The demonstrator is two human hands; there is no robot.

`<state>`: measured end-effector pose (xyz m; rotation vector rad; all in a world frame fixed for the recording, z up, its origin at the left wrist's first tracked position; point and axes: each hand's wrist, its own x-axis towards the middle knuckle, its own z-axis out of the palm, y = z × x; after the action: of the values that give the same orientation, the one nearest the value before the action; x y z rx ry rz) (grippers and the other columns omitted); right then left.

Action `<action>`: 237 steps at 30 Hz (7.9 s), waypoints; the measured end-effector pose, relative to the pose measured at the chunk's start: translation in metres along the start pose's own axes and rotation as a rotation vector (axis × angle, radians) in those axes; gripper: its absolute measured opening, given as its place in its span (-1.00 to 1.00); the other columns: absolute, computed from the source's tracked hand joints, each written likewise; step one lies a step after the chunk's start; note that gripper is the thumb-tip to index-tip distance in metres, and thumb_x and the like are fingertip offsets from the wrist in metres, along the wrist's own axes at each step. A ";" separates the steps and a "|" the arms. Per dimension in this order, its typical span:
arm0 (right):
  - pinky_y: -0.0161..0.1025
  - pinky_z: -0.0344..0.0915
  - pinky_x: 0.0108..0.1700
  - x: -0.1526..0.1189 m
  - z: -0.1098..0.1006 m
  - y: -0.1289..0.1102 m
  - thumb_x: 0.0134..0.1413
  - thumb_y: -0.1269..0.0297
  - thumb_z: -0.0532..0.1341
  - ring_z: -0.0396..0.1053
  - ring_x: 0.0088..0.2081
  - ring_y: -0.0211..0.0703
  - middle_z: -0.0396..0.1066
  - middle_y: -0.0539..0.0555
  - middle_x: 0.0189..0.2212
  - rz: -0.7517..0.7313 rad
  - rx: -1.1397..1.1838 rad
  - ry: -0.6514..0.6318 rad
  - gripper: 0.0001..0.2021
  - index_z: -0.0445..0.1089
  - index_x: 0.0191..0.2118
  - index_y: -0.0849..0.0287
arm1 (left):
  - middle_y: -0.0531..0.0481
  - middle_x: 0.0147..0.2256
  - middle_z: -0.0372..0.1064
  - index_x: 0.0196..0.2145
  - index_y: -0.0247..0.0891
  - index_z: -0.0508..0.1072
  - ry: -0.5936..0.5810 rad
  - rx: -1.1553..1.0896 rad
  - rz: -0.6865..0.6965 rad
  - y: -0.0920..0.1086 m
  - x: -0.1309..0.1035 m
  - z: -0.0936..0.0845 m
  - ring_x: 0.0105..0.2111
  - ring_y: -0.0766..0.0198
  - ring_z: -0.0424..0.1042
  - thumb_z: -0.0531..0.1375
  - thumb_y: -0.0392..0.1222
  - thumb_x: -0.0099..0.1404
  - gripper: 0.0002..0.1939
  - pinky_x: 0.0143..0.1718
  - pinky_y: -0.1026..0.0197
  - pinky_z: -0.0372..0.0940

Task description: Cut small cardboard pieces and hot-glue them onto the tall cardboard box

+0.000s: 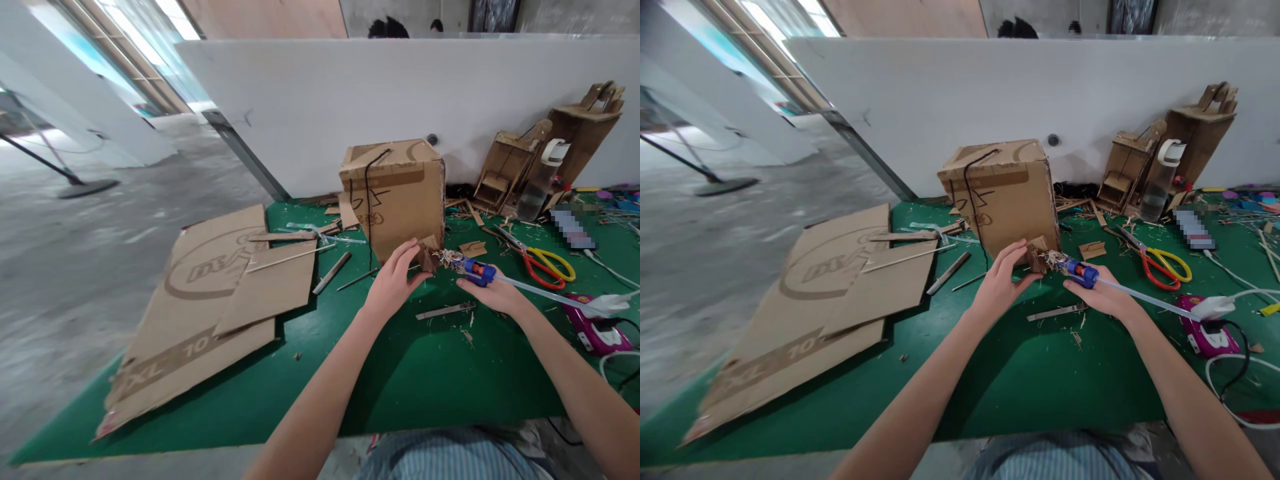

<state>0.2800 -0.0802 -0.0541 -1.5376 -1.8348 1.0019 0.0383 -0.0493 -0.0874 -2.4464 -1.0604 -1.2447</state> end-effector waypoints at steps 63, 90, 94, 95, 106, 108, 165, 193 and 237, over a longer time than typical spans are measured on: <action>-0.31 0.21 -0.38 0.004 0.018 0.010 0.14 0.03 0.19 0.44 -0.40 -0.09 0.46 0.06 -0.44 -0.375 -0.251 0.088 -0.77 0.34 -0.27 0.09 | -0.36 0.20 0.18 0.39 -0.15 -0.37 -0.135 -0.111 -0.253 0.015 0.000 0.001 0.15 -0.05 0.33 0.13 -0.32 0.32 -0.11 0.05 -0.04 0.39; -0.33 0.03 -0.49 0.017 0.030 0.040 0.15 0.04 0.19 0.34 -0.51 -0.14 0.33 0.01 -0.55 -0.345 -0.475 0.101 -0.74 0.17 -0.34 0.08 | -0.31 0.18 0.19 0.38 -0.09 -0.28 -0.188 -0.153 -0.308 0.008 -0.003 0.003 0.08 -0.02 0.38 0.17 -0.24 0.33 -0.15 0.07 -0.07 0.35; -0.32 0.01 -0.48 0.017 0.029 0.040 0.17 0.03 0.17 0.34 -0.50 -0.15 0.31 0.01 -0.55 -0.348 -0.509 0.091 -0.73 0.16 -0.36 0.09 | -0.29 0.17 0.20 0.38 -0.08 -0.25 -0.186 -0.160 -0.325 0.006 -0.003 0.003 0.04 0.00 0.41 0.21 -0.23 0.31 -0.13 0.04 -0.08 0.37; -0.32 0.00 -0.48 0.017 0.029 0.039 0.17 0.04 0.17 0.33 -0.50 -0.15 0.30 0.01 -0.55 -0.349 -0.516 0.089 -0.73 0.15 -0.37 0.09 | -0.29 0.17 0.20 0.37 -0.08 -0.24 -0.184 -0.163 -0.326 0.006 -0.003 0.003 0.04 0.00 0.41 0.21 -0.23 0.31 -0.13 0.04 -0.07 0.37; -0.33 -0.01 -0.47 0.006 0.012 0.022 0.12 0.23 0.19 0.22 -0.54 -0.26 0.26 -0.01 -0.54 -0.286 -0.503 -0.012 -0.80 0.12 -0.40 0.10 | -0.27 0.16 0.22 0.36 -0.08 -0.14 -0.168 -0.191 -0.348 0.006 -0.004 0.003 0.03 0.04 0.42 0.23 -0.20 0.31 -0.18 0.03 -0.05 0.38; -0.33 -0.02 -0.48 0.004 0.009 0.018 0.10 0.28 0.19 0.20 -0.55 -0.27 0.23 -0.02 -0.55 -0.268 -0.503 -0.026 -0.81 0.12 -0.41 0.10 | -0.27 0.16 0.23 0.35 -0.08 -0.12 -0.170 -0.183 -0.354 0.006 -0.004 0.003 0.05 0.02 0.41 0.23 -0.19 0.31 -0.20 0.03 -0.06 0.38; -0.34 -0.02 -0.47 -0.015 -0.015 -0.013 0.07 0.33 0.14 0.19 -0.51 -0.24 0.29 0.01 -0.50 -0.253 -0.533 -0.125 -0.93 0.24 -0.29 0.13 | -0.27 0.16 0.23 0.32 -0.11 -0.05 -0.155 -0.161 -0.377 0.010 -0.001 -0.004 0.02 0.03 0.44 0.23 -0.17 0.31 -0.26 0.05 -0.07 0.37; -0.33 0.02 -0.46 -0.012 -0.013 -0.014 0.13 0.26 0.14 0.26 -0.48 -0.20 0.35 0.05 -0.46 -0.239 -0.554 -0.088 -0.90 0.25 -0.24 0.14 | -0.30 0.25 0.17 0.37 -0.15 -0.23 -0.238 -0.168 -0.280 0.017 -0.004 0.002 0.22 -0.01 0.27 0.21 -0.19 0.32 -0.14 0.15 -0.06 0.31; -0.26 0.06 -0.54 -0.003 -0.017 0.012 0.00 -0.09 0.29 0.16 -0.61 -0.22 0.18 -0.07 -0.70 0.116 0.145 -0.091 -0.66 0.35 -0.46 0.10 | -0.18 0.25 0.22 0.39 -0.09 -0.47 -0.304 -0.159 -0.068 0.018 0.004 -0.011 0.18 0.10 0.34 -0.05 -0.42 0.40 -0.20 0.09 0.03 0.36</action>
<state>0.3013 -0.0788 -0.0536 -1.5475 -1.7079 1.2496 0.0451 -0.0650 -0.0749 -2.8110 -1.1671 -1.0328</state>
